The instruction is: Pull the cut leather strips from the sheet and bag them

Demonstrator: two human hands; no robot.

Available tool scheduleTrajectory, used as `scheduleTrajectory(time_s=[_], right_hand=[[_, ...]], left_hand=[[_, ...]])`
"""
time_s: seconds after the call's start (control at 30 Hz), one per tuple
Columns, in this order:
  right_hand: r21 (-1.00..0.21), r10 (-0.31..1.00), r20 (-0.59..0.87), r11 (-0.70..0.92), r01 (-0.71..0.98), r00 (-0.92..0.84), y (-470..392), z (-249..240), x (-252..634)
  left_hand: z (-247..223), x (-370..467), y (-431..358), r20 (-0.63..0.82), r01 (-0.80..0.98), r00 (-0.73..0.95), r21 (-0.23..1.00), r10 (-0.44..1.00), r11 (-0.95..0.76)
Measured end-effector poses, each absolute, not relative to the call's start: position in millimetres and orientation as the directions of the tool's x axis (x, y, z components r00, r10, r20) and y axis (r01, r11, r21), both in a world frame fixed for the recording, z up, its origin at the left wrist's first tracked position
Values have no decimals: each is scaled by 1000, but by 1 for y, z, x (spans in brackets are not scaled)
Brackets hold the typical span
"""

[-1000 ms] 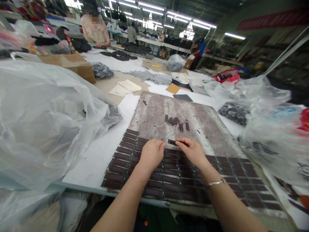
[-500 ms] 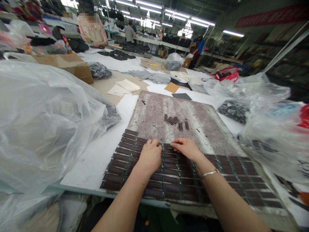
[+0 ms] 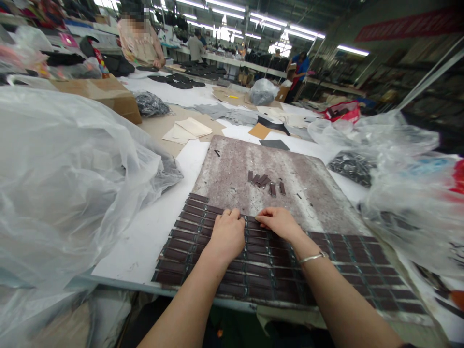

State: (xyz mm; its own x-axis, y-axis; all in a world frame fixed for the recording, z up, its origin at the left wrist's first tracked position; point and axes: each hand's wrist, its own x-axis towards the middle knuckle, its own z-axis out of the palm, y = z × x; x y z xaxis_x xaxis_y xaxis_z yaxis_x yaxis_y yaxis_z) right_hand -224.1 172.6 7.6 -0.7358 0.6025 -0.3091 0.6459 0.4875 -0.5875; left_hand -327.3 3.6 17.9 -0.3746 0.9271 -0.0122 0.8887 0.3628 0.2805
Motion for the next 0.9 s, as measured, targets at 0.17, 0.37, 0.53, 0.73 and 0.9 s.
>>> scheduleTrajectory(time_s=[0.17, 0.37, 0.53, 0.73, 0.9], right_hand=[[-480, 620, -267, 579, 659, -738, 164, 17, -230], [-292, 601, -64, 752, 591, -796, 158, 22, -224], [-257, 511, 241, 853, 454, -825, 160, 19, -194], [-21, 319, 158, 947, 320, -934, 145, 11, -171], [94, 368, 43, 924, 370, -929, 133, 11, -175]], left_hand=[[15, -323, 4, 23, 889, -376, 292, 926, 353], [13, -318, 4, 22, 877, -408, 289, 913, 385], [17, -319, 5, -7, 872, -407, 295, 914, 390], [16, -317, 7, -14, 872, -415, 281, 910, 401], [15, -316, 7, -14, 877, -416, 258, 909, 405]])
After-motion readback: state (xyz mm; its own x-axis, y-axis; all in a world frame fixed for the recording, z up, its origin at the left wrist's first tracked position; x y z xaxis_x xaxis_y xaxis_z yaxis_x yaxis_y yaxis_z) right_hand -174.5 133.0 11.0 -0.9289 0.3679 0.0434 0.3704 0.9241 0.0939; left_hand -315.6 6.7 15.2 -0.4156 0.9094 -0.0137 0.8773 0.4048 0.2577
